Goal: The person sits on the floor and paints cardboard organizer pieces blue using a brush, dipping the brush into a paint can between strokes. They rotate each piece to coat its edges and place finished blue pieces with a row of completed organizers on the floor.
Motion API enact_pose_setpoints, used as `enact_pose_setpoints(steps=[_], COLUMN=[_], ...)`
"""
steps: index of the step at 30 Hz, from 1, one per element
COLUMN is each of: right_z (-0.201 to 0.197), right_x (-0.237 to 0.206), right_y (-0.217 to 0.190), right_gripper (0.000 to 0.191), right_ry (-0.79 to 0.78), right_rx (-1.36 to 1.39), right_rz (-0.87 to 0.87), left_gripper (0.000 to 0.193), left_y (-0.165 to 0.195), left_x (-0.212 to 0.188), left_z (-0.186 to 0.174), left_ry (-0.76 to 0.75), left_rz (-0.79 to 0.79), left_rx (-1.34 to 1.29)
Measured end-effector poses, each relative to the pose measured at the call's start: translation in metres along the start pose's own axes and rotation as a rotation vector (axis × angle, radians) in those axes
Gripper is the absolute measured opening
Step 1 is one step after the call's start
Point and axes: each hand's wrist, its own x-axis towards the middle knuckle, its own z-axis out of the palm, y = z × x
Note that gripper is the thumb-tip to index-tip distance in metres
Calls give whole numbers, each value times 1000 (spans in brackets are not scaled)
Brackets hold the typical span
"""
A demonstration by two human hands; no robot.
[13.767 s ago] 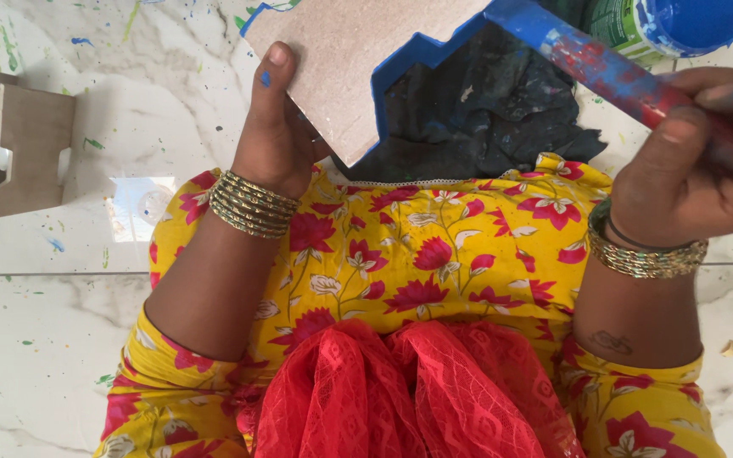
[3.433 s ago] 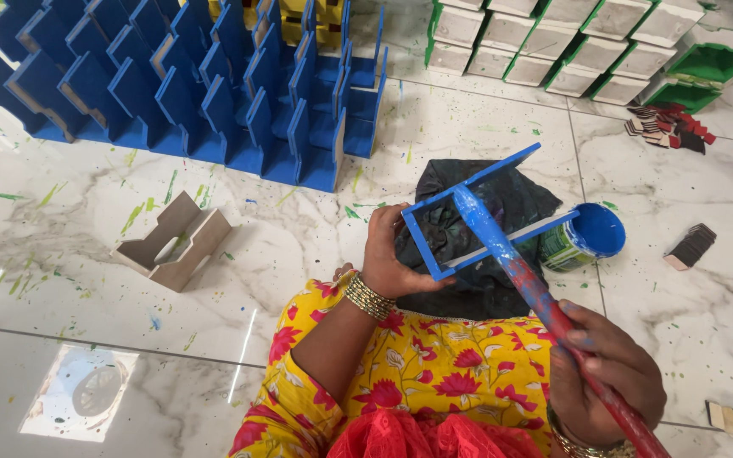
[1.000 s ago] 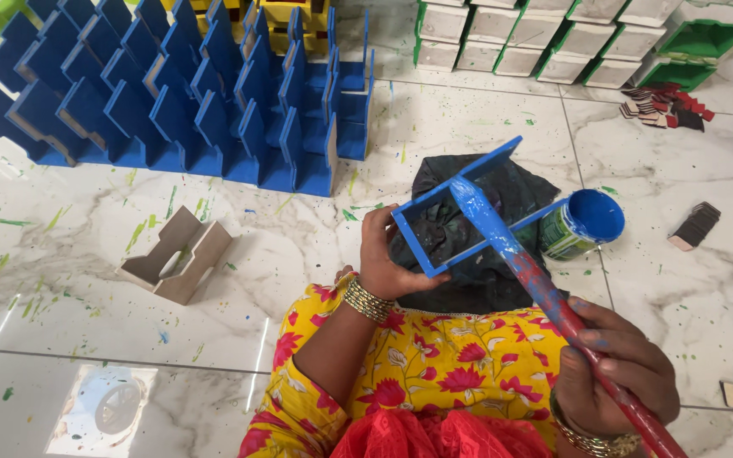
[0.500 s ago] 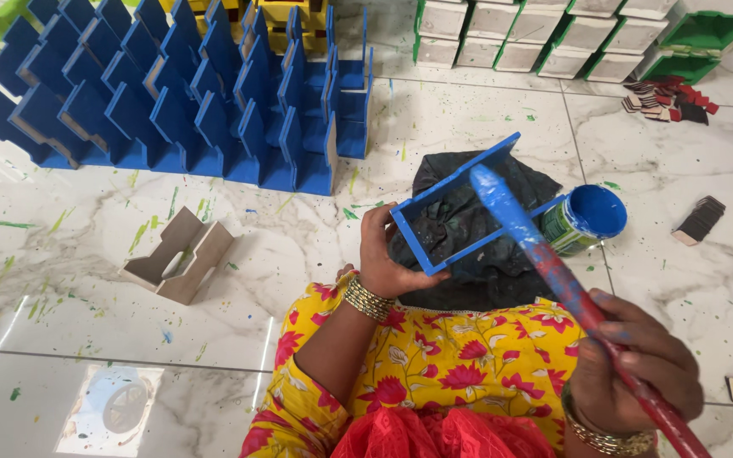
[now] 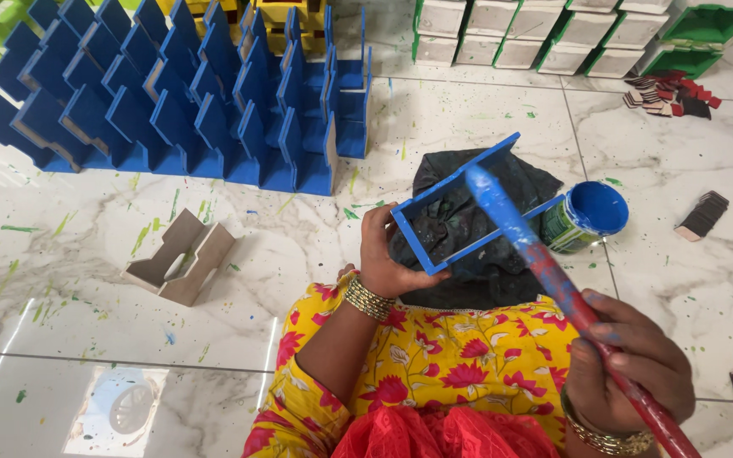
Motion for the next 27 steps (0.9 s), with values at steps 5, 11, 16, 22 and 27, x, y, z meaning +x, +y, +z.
enact_pose_setpoints(steps=[5, 11, 16, 22, 27], right_z=[-1, 1, 3, 21, 14], right_x=[2, 3, 15, 19, 5], right_y=[-4, 0, -15, -31, -25], right_gripper=[30, 30, 32, 36, 41], right_ry=[-10, -70, -115, -219, -370], right_rx=[-92, -23, -14, -23, 65], right_rz=[19, -29, -6, -15, -87], left_gripper=[122, 122, 123, 122, 120], left_y=[1, 0, -1, -2, -3], left_x=[0, 0, 0, 0, -3], left_z=[-1, -1, 0, 0, 2], left_ry=[-14, -29, -12, -21, -3], left_rz=[-11, -4, -28, -8, -38], left_rx=[25, 10, 7, -4, -39])
